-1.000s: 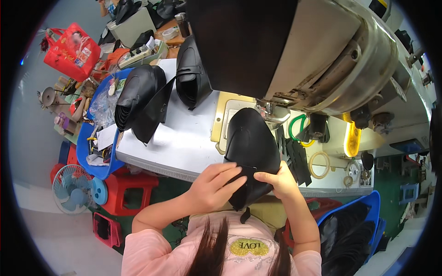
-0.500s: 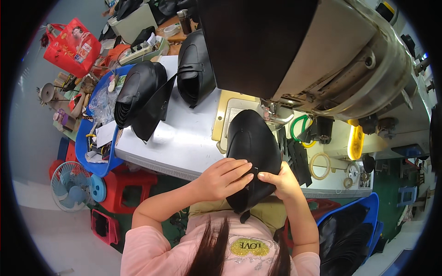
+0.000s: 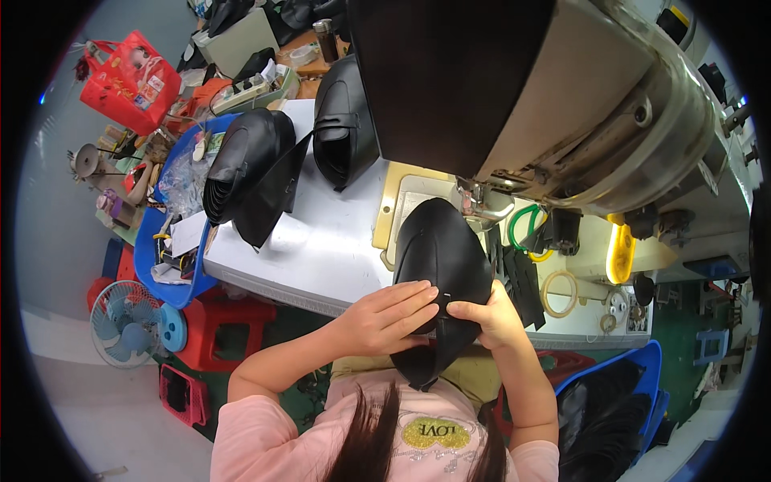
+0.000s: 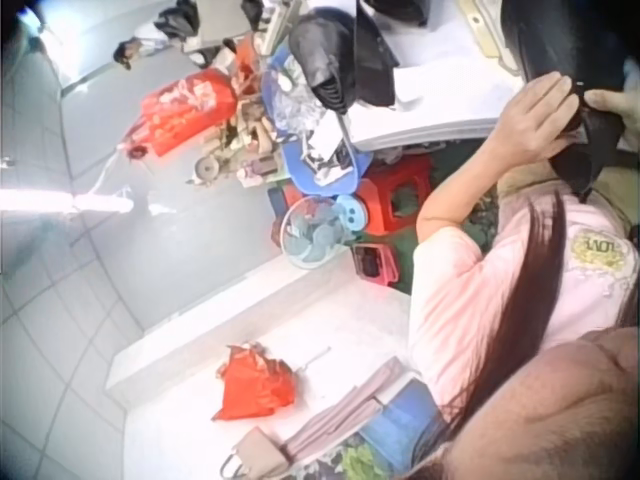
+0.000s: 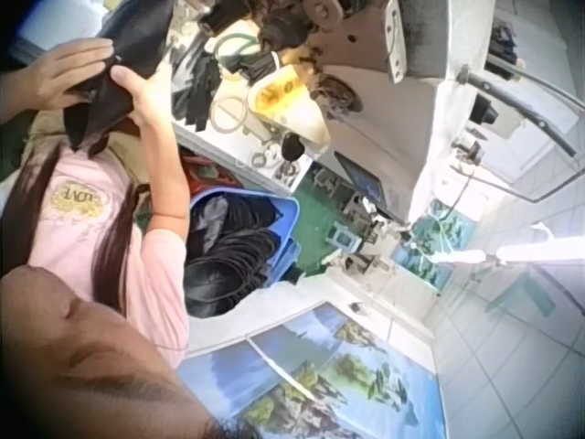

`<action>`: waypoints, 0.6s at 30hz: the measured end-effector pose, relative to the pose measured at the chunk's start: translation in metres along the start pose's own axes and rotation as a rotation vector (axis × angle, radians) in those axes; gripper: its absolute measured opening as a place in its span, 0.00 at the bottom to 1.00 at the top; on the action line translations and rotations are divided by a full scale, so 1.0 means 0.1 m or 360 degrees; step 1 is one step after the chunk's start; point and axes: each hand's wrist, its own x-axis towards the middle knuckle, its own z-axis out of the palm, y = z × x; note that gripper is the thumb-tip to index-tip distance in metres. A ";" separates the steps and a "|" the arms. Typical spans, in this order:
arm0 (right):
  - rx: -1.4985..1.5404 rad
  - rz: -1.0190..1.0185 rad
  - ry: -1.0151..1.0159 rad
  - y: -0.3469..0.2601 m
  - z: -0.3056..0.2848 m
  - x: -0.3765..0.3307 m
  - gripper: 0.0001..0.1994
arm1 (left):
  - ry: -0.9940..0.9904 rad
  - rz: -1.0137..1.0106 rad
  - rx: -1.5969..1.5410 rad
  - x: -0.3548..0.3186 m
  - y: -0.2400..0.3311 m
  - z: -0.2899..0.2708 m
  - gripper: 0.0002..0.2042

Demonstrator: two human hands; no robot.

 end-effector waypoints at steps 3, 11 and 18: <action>-0.0001 -0.0019 -0.0025 -0.07 0.08 0.06 0.17 | 0.0072 0.0036 0.0230 -0.01 -0.06 -0.01 0.16; 0.0034 -0.0210 0.0187 -0.28 0.09 0.37 0.15 | 0.0304 0.0186 0.0312 0.42 -0.50 0.03 0.11; -0.0097 -0.0555 0.0336 -0.09 -0.28 0.31 0.12 | 0.0317 0.0292 0.0293 0.78 -0.80 0.07 0.10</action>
